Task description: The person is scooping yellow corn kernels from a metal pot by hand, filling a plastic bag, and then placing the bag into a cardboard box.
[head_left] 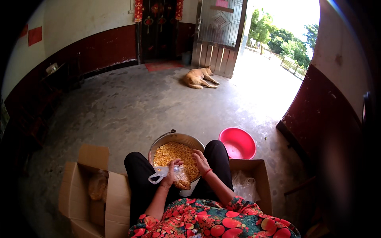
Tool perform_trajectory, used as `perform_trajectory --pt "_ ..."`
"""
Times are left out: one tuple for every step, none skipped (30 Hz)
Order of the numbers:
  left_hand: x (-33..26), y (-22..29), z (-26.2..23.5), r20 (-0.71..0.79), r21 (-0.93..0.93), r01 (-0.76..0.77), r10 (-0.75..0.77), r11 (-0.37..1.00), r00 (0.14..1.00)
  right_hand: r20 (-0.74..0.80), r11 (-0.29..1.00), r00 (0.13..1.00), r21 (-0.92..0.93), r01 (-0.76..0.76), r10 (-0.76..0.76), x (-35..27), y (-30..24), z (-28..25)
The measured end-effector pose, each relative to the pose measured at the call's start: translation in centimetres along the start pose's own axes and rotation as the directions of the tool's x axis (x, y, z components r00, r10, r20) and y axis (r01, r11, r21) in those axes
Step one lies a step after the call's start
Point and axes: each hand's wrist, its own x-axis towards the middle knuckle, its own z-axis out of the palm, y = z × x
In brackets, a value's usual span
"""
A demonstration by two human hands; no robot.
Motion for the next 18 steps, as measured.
perform_trajectory --pt "-0.2 0.2 0.2 0.034 -0.012 0.005 -0.005 1.000 0.999 0.021 0.990 0.991 0.044 -0.131 0.130 -0.1 1.1 0.1" --pt "-0.3 0.4 0.5 0.070 -0.024 0.011 -0.009 1.000 0.998 0.047 0.962 0.966 0.085 -0.259 0.256 -0.2 2.1 0.2" --pt "-0.3 0.7 0.7 0.125 -0.061 0.082 -0.074 0.995 0.989 0.076 0.916 0.924 0.122 -0.382 0.375 -0.1 3.0 0.1" --pt "-0.4 0.7 0.9 0.142 -0.074 0.089 -0.078 0.993 0.987 0.294 0.805 0.823 0.218 -0.552 0.486 0.2 3.8 -0.2" --pt "-0.4 0.8 1.0 0.157 -0.090 0.095 -0.080 0.991 0.984 0.432 0.746 0.793 0.325 -0.581 0.430 -0.3 2.8 0.5" --pt "-0.4 0.8 1.1 0.172 -0.105 0.100 -0.080 0.989 0.982 0.553 0.667 0.756 0.419 -0.616 0.350 -1.0 1.8 1.3" --pt "-0.2 1.1 1.5 0.169 -0.064 0.028 -0.017 0.998 0.985 0.551 0.658 0.763 0.442 -0.610 0.337 -1.0 2.2 1.3" --pt "-0.1 1.0 1.8 0.126 -0.080 0.024 -0.014 0.996 0.992 0.549 0.648 0.770 0.464 -0.604 0.325 -0.7 2.8 1.3" --pt "0.0 0.7 2.0 0.082 -0.096 0.019 -0.011 0.995 0.997 0.546 0.637 0.777 0.486 -0.598 0.313 -0.6 3.3 1.3" --pt "0.0 0.5 1.3 0.027 -0.103 0.013 -0.010 0.995 1.000 0.633 0.597 0.749 0.529 -0.603 0.195 -0.6 3.2 1.6" --pt "-0.1 0.1 0.2 -0.054 0.279 -0.083 0.102 0.957 0.993 0.606 0.638 0.775 0.527 -0.561 0.180 -1.0 2.6 1.7" --pt "0.2 -1.3 -0.9 -0.109 0.243 -0.073 0.102 0.967 0.989 0.580 0.678 0.799 0.523 -0.517 0.162 -1.4 1.8 1.6" --pt "0.1 -2.0 -1.1 -0.144 0.197 -0.032 0.061 0.980 0.988 0.568 0.679 0.810 0.537 -0.501 0.149 -1.7 1.5 1.2" --pt "0.3 -2.3 -1.2 -0.176 0.152 0.002 0.025 0.988 0.984 0.552 0.679 0.827 0.566 -0.468 0.110 -1.7 1.2 1.0" --pt "0.3 -2.7 -1.2 -0.178 0.114 0.006 0.014 0.993 0.984 0.504 0.737 0.858 0.545 -0.399 0.093 -1.8 1.4 0.6" --pt "0.6 -2.9 -1.3 -0.175 0.081 0.000 0.014 0.997 0.984 0.457 0.792 0.888 0.520 -0.319 0.058 -1.8 1.4 0.5" --pt "0.8 -3.1 -1.3 -0.213 0.088 -0.036 0.054 0.995 0.976 0.472 0.780 0.879 0.525 -0.341 0.066 -1.8 1.4 0.5" --pt "0.5 -3.3 -1.7 -0.229 0.049 -0.008 0.019 0.999 0.973 0.487 0.768 0.870 0.529 -0.362 0.075 -1.8 1.5 0.7"
